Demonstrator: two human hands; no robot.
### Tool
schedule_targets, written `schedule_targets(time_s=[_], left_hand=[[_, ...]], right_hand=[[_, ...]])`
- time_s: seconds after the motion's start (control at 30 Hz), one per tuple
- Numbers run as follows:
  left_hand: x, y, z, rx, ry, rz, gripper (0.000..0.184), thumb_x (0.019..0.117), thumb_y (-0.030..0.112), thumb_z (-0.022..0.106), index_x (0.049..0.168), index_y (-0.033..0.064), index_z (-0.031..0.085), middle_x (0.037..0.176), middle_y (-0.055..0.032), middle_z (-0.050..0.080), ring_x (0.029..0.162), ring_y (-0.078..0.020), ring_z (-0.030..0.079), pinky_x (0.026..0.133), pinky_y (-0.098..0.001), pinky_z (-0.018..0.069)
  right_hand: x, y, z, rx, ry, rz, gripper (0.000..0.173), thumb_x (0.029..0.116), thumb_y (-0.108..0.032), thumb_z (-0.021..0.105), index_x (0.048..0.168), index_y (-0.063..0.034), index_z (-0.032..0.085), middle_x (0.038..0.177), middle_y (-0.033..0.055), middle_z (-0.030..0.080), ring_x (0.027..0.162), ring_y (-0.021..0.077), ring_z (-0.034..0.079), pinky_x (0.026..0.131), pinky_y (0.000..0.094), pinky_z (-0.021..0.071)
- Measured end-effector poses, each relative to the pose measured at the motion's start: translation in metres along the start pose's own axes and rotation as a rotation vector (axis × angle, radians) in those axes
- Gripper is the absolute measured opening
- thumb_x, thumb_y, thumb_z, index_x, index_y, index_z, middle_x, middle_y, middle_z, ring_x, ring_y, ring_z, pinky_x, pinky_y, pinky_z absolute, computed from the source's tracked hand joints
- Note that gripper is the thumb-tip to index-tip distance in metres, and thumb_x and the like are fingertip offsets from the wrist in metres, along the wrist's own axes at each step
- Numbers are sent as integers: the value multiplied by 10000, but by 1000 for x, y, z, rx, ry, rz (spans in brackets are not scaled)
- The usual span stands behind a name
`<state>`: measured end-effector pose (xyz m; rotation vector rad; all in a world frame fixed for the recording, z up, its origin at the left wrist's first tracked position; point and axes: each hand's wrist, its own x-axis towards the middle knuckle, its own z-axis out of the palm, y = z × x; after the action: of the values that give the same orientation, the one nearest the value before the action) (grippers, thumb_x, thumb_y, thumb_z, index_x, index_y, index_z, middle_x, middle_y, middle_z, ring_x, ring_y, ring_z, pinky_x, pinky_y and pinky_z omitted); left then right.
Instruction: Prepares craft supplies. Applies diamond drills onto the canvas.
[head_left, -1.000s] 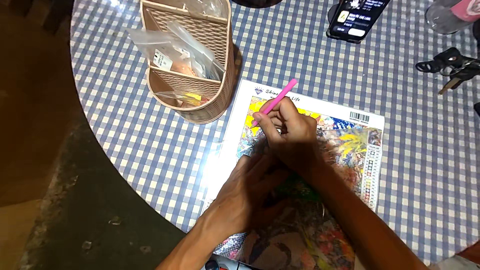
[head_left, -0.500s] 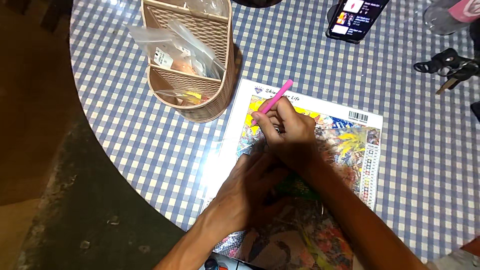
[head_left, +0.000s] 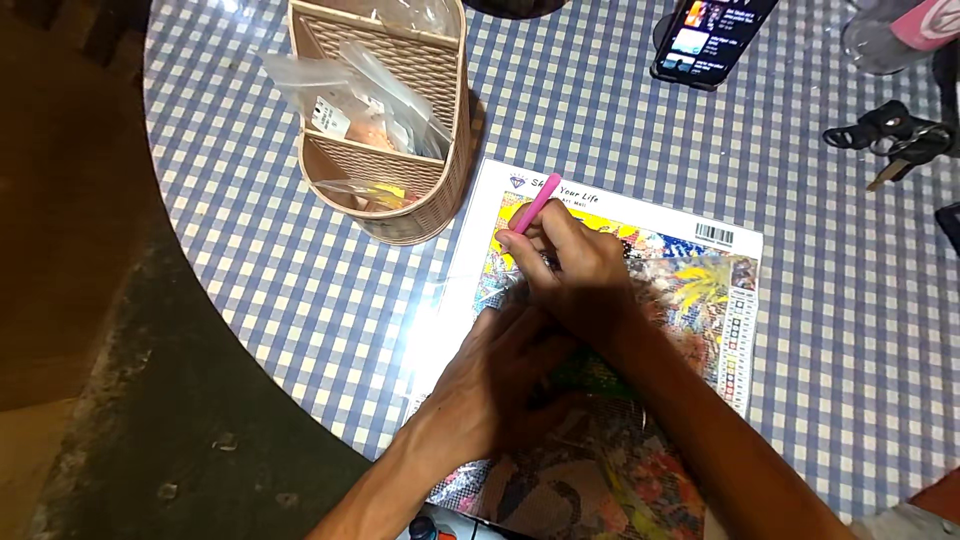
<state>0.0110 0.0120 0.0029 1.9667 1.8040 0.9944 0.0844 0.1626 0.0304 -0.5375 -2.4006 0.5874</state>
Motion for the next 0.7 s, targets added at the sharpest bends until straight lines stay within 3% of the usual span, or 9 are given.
schedule_targets(time_s=[0.1, 0.2, 0.37, 0.57, 0.7], left_hand=[[1, 0, -1, -18, -17, -3, 433, 938, 479, 668, 1283, 220, 701, 1254, -5, 683, 1146, -154, 598, 933, -347, 453], [2, 0, -1, -33, -29, -13, 440, 931, 474, 682, 1298, 232, 695, 1269, 0, 684, 1173, -150, 603, 955, -369, 457], [2, -1, -1, -46, -32, -8, 451, 929, 467, 688, 1304, 216, 696, 1245, 0, 686, 1142, -141, 601, 948, -355, 447], [2, -3, -2, -73, -44, -12, 450, 937, 484, 665, 1311, 236, 704, 1218, -5, 674, 1078, -139, 591, 900, -359, 447], [2, -4, -2, -38, -53, -8, 471, 936, 514, 641, 1307, 230, 699, 1209, -4, 667, 1033, -131, 591, 873, -369, 434]], right_hand=[[-4, 2, -8, 243, -39, 149, 143, 1027, -191, 644, 1066, -65, 592, 761, 3, 672, 575, 37, 626, 488, 189, 519], [-6, 5, -18, 455, 13, 224, 121, 1031, -156, 634, 1074, -77, 553, 773, 3, 684, 579, 51, 667, 478, 191, 562], [-14, 2, -41, 472, 160, 238, 119, 1033, -103, 618, 1115, -45, 555, 897, -1, 726, 757, 105, 755, 661, 268, 666], [-79, 8, -60, 350, 301, 183, 91, 1027, -150, 633, 1086, -90, 599, 875, -62, 685, 729, 8, 665, 637, 195, 599], [-111, 10, -57, 322, 303, 237, 128, 1017, -172, 649, 1097, -77, 616, 893, -25, 713, 749, 11, 675, 640, 184, 584]])
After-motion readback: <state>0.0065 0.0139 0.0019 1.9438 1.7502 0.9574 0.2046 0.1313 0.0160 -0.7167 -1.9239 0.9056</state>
